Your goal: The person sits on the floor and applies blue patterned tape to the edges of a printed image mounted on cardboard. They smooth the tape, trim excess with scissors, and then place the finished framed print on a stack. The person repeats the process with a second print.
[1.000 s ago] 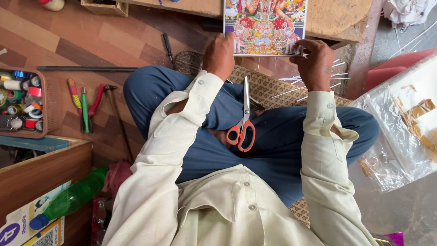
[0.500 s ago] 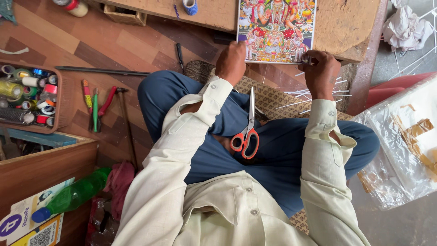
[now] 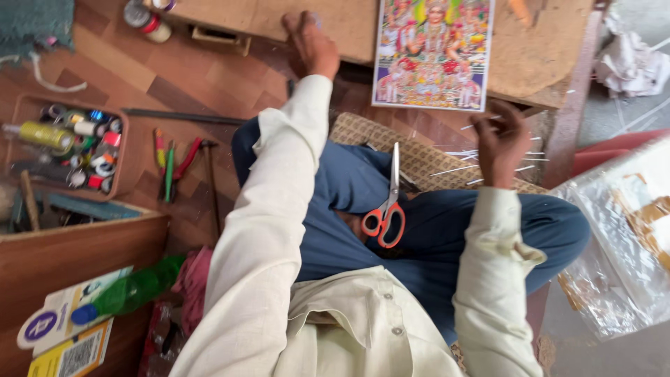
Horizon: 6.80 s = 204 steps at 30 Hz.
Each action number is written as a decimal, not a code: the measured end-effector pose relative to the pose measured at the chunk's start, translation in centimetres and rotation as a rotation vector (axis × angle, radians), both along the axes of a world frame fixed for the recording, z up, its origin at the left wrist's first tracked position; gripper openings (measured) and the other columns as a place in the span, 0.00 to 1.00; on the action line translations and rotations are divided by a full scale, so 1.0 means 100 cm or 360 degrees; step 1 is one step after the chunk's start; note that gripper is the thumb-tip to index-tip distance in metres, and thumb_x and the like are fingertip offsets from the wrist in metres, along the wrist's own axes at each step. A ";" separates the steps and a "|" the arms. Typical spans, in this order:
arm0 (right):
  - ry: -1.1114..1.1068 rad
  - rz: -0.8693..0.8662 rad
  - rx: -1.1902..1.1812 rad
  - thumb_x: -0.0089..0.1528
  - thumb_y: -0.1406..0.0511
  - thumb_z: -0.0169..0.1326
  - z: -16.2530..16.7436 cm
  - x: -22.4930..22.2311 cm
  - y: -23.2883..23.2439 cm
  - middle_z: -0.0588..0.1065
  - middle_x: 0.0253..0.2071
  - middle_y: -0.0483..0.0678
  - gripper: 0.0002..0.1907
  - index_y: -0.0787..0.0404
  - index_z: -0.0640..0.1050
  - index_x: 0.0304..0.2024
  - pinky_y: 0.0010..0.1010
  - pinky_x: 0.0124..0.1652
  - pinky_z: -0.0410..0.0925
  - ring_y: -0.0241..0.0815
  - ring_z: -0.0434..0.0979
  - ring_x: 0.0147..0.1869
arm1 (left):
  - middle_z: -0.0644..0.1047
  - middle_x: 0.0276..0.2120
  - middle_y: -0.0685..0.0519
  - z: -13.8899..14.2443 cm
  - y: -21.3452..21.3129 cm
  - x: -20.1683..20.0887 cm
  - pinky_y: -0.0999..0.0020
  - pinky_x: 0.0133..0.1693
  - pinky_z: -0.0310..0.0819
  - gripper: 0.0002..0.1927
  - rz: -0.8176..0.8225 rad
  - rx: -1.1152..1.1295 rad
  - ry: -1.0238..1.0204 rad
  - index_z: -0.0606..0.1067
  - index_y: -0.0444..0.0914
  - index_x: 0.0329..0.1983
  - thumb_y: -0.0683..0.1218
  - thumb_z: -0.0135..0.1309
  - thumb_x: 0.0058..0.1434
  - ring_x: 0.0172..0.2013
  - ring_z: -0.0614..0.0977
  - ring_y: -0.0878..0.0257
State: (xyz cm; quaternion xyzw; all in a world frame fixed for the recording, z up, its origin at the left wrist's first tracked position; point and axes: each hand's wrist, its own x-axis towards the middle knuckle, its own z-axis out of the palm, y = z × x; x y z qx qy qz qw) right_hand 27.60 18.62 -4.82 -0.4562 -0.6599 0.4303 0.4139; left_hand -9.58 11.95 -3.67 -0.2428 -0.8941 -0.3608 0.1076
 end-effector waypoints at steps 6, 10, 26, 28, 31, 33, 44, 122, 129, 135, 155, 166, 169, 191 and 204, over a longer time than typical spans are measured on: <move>0.0030 -0.0011 -0.0110 0.61 0.70 0.66 0.008 -0.013 -0.041 0.81 0.44 0.52 0.20 0.68 0.80 0.56 0.26 0.44 0.74 0.38 0.81 0.45 | 0.72 0.57 0.45 -0.002 0.011 -0.005 0.52 0.49 0.78 0.09 -0.0012 -0.0263 -0.0145 0.78 0.42 0.42 0.39 0.59 0.59 0.53 0.80 0.46; 0.0257 0.0188 -0.0369 0.61 0.67 0.66 0.027 -0.018 -0.045 0.81 0.50 0.52 0.23 0.70 0.79 0.56 0.28 0.52 0.73 0.38 0.81 0.51 | 0.81 0.42 0.50 0.003 0.009 0.043 0.64 0.40 0.82 0.12 -0.0882 0.0501 -0.0685 0.79 0.38 0.44 0.37 0.61 0.57 0.42 0.84 0.56; 0.0666 0.0719 -0.0753 0.64 0.68 0.62 0.033 -0.021 -0.052 0.81 0.41 0.49 0.12 0.70 0.81 0.47 0.30 0.51 0.74 0.38 0.82 0.46 | 0.79 0.44 0.52 -0.002 -0.082 0.166 0.69 0.43 0.87 0.11 -0.1711 0.0626 -0.1714 0.75 0.31 0.50 0.36 0.57 0.65 0.43 0.84 0.65; 0.0661 0.0705 -0.0737 0.65 0.69 0.62 0.029 -0.021 -0.051 0.81 0.40 0.49 0.08 0.69 0.81 0.44 0.30 0.49 0.76 0.38 0.82 0.44 | 0.80 0.42 0.53 0.000 -0.084 0.167 0.69 0.40 0.86 0.12 -0.1655 0.0523 -0.1624 0.75 0.31 0.49 0.38 0.59 0.64 0.41 0.85 0.65; 0.0668 0.0695 -0.0772 0.65 0.70 0.62 0.026 -0.024 -0.051 0.81 0.37 0.49 0.05 0.68 0.81 0.41 0.29 0.46 0.76 0.37 0.82 0.41 | 0.82 0.38 0.50 0.006 -0.086 0.167 0.70 0.39 0.85 0.13 -0.1582 0.0366 -0.1593 0.76 0.31 0.45 0.44 0.62 0.64 0.39 0.86 0.65; 0.0740 0.0691 -0.0859 0.65 0.70 0.61 0.024 -0.025 -0.055 0.81 0.37 0.48 0.04 0.67 0.81 0.40 0.29 0.46 0.77 0.36 0.82 0.41 | 0.83 0.33 0.48 0.009 -0.085 0.166 0.67 0.37 0.81 0.16 -0.1522 0.0105 -0.1238 0.78 0.32 0.40 0.50 0.65 0.61 0.35 0.87 0.62; 0.0655 0.0110 -0.0646 0.62 0.71 0.64 -0.034 -0.043 -0.059 0.80 0.33 0.48 0.04 0.67 0.82 0.36 0.27 0.40 0.73 0.35 0.78 0.35 | 0.78 0.31 0.41 -0.020 -0.064 0.151 0.55 0.39 0.75 0.22 -0.1664 -0.0124 -0.0812 0.79 0.30 0.30 0.56 0.67 0.56 0.34 0.82 0.49; 0.1161 -0.0654 -0.0543 0.65 0.71 0.63 -0.094 -0.036 0.010 0.76 0.27 0.51 0.12 0.65 0.73 0.30 0.34 0.33 0.80 0.40 0.79 0.29 | 0.84 0.27 0.47 -0.040 -0.054 0.081 0.65 0.31 0.77 0.08 -0.0899 0.0054 -0.0895 0.85 0.35 0.30 0.45 0.68 0.52 0.27 0.86 0.58; 0.0760 -0.0919 -0.0628 0.60 0.66 0.67 -0.079 -0.041 0.010 0.81 0.26 0.52 0.13 0.66 0.75 0.28 0.27 0.25 0.75 0.39 0.81 0.25 | 0.83 0.21 0.48 -0.033 -0.050 0.076 0.72 0.22 0.76 0.09 -0.0766 0.0148 -0.1490 0.85 0.32 0.30 0.44 0.66 0.51 0.20 0.82 0.65; 0.0396 -0.1027 -0.0663 0.58 0.64 0.66 -0.050 -0.053 0.007 0.78 0.25 0.50 0.13 0.67 0.76 0.29 0.24 0.22 0.69 0.37 0.80 0.25 | 0.83 0.23 0.46 -0.031 -0.047 0.070 0.74 0.19 0.73 0.12 -0.0737 0.0164 -0.1809 0.84 0.29 0.33 0.43 0.64 0.50 0.19 0.82 0.65; -0.1248 0.0535 0.1085 0.68 0.72 0.53 -0.051 -0.111 -0.078 0.68 0.70 0.57 0.26 0.64 0.69 0.69 0.52 0.74 0.52 0.56 0.63 0.77 | 0.81 0.20 0.47 -0.054 -0.045 0.072 0.70 0.19 0.73 0.10 -0.0795 0.0476 -0.1880 0.83 0.29 0.27 0.42 0.66 0.46 0.19 0.80 0.63; -0.1437 0.0257 0.0675 0.64 0.66 0.61 -0.017 -0.049 -0.031 0.63 0.71 0.65 0.34 0.73 0.65 0.69 0.52 0.71 0.49 0.61 0.58 0.76 | 0.82 0.21 0.44 -0.044 -0.044 0.072 0.69 0.19 0.74 0.10 -0.0709 0.0403 -0.1930 0.83 0.28 0.28 0.40 0.65 0.44 0.18 0.81 0.61; -0.1275 0.0138 0.0727 0.66 0.66 0.62 -0.025 -0.039 -0.018 0.70 0.66 0.63 0.24 0.71 0.74 0.62 0.50 0.66 0.59 0.62 0.68 0.69 | 0.83 0.21 0.44 -0.043 -0.043 0.071 0.70 0.19 0.73 0.10 -0.0710 0.0389 -0.1943 0.82 0.28 0.29 0.40 0.65 0.45 0.17 0.81 0.61; -0.1683 0.1033 0.1232 0.70 0.64 0.60 0.004 0.001 0.079 0.79 0.45 0.54 0.22 0.64 0.75 0.64 0.45 0.52 0.67 0.55 0.79 0.47 | 0.83 0.23 0.44 -0.045 -0.041 0.070 0.70 0.17 0.70 0.08 -0.0679 0.0326 -0.1966 0.82 0.30 0.28 0.40 0.65 0.47 0.17 0.80 0.62; -0.1335 0.0392 0.0568 0.70 0.66 0.59 0.019 -0.021 -0.043 0.80 0.36 0.53 0.02 0.55 0.82 0.42 0.43 0.34 0.74 0.56 0.81 0.36 | 0.83 0.23 0.45 -0.037 -0.043 0.071 0.70 0.19 0.76 0.09 -0.0789 0.0308 -0.1808 0.84 0.31 0.29 0.41 0.66 0.46 0.19 0.83 0.62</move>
